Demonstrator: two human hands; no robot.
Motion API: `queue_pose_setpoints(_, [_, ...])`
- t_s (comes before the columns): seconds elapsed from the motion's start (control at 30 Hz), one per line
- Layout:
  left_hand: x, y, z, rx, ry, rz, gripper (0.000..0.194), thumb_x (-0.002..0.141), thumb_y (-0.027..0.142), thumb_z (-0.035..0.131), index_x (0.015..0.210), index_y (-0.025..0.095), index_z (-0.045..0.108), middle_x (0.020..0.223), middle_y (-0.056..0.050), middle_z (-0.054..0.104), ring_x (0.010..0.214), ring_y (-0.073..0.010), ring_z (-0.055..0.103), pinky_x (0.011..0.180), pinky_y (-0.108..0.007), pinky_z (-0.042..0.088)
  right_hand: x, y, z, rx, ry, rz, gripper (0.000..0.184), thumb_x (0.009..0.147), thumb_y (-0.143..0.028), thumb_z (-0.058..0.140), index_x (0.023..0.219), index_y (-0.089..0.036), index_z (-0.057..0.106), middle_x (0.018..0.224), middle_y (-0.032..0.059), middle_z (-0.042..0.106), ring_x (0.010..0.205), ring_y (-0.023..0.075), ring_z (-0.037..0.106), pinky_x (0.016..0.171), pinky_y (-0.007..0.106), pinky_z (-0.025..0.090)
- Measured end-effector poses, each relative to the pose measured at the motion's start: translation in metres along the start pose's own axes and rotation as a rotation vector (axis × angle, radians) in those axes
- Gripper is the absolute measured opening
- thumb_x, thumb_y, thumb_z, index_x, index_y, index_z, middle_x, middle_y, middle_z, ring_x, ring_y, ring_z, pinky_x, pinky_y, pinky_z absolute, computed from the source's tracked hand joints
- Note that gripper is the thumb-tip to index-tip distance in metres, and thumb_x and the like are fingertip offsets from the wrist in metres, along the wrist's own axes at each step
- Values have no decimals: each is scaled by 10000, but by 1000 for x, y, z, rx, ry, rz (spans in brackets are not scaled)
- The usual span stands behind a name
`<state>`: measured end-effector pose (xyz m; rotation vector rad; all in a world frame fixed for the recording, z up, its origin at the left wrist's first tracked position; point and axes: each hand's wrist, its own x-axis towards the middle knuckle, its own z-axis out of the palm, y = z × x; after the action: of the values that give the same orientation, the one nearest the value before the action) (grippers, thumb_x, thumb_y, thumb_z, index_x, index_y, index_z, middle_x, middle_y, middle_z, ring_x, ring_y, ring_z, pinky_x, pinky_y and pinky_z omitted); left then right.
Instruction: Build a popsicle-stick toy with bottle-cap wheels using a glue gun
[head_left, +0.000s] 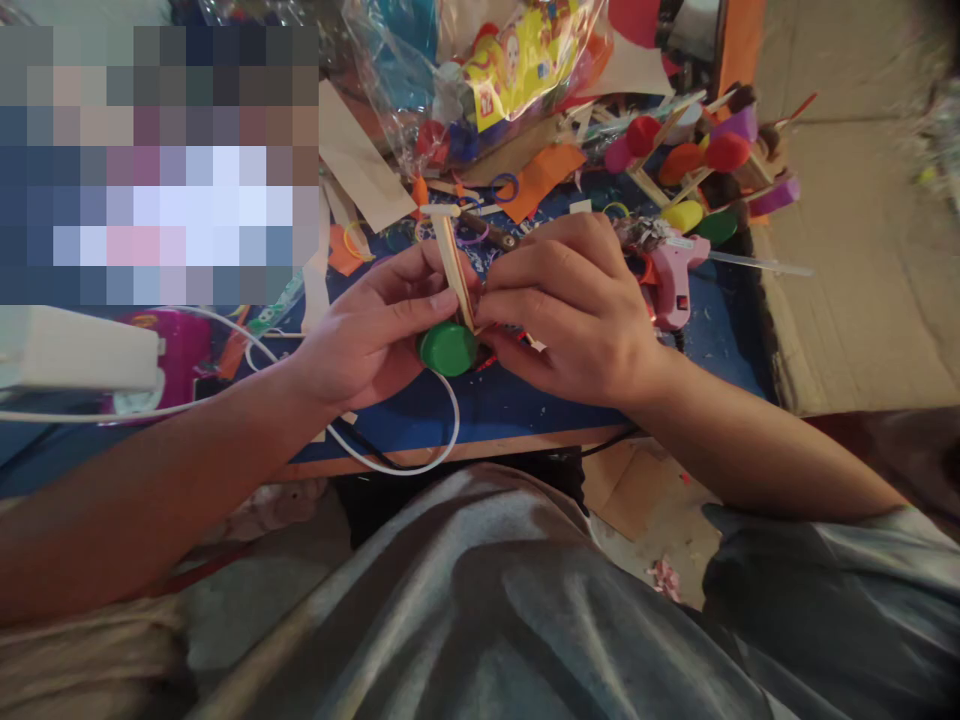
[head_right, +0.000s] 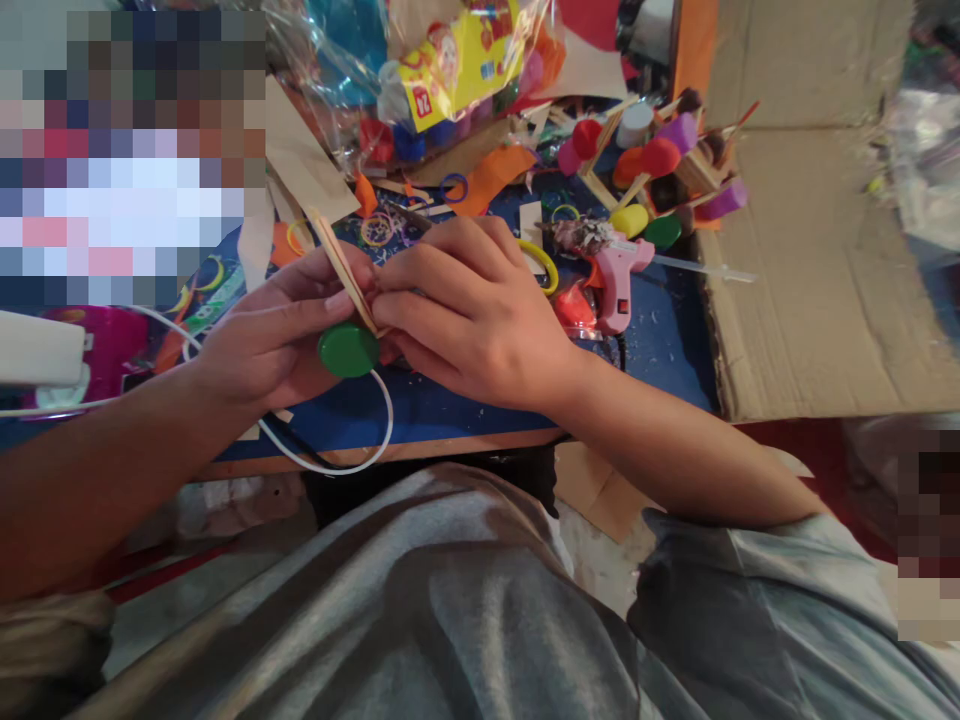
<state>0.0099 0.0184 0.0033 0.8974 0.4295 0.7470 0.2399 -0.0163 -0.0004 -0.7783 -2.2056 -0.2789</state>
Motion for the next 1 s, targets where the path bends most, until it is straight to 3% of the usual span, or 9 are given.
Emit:
queue_pose_setpoints(0.2, [-1,0,1,1,-2,10,192,914,280,951,994,203,794,873,21,713,768,-123,724,720,-257,666,-1,1,1,15,9,-1,111,1146,-310,649,1233,-256,689,1212,-7,803,1163,220,732,1019,424,570])
queue_pose_setpoints(0.37, [-1,-1,-5,133,46,55,257,911,362,964,1019,224,777,904,16,723,784,-140,743,714,-277,662,-3,4,3,87,-9,42,160,1153,-342,637,1267,-273,725,1212,8,802,1197,245,746,1018,470,589])
queue_pose_setpoints(0.63, [-1,-1,-13,263,88,110,220,959,357,934,1027,221,775,891,19,734,836,-158,797,723,-273,662,-3,4,9,107,76,26,135,1107,-228,705,1224,-249,769,1172,13,829,1149,225,739,1020,444,636])
queue_pose_setpoints(1.0, [-2,0,-10,294,67,132,254,977,392,921,1032,211,752,917,1,725,835,-155,774,724,-284,658,-4,7,8,82,88,23,138,1102,-294,740,1231,-261,777,1173,17,843,1164,248,727,1006,462,582])
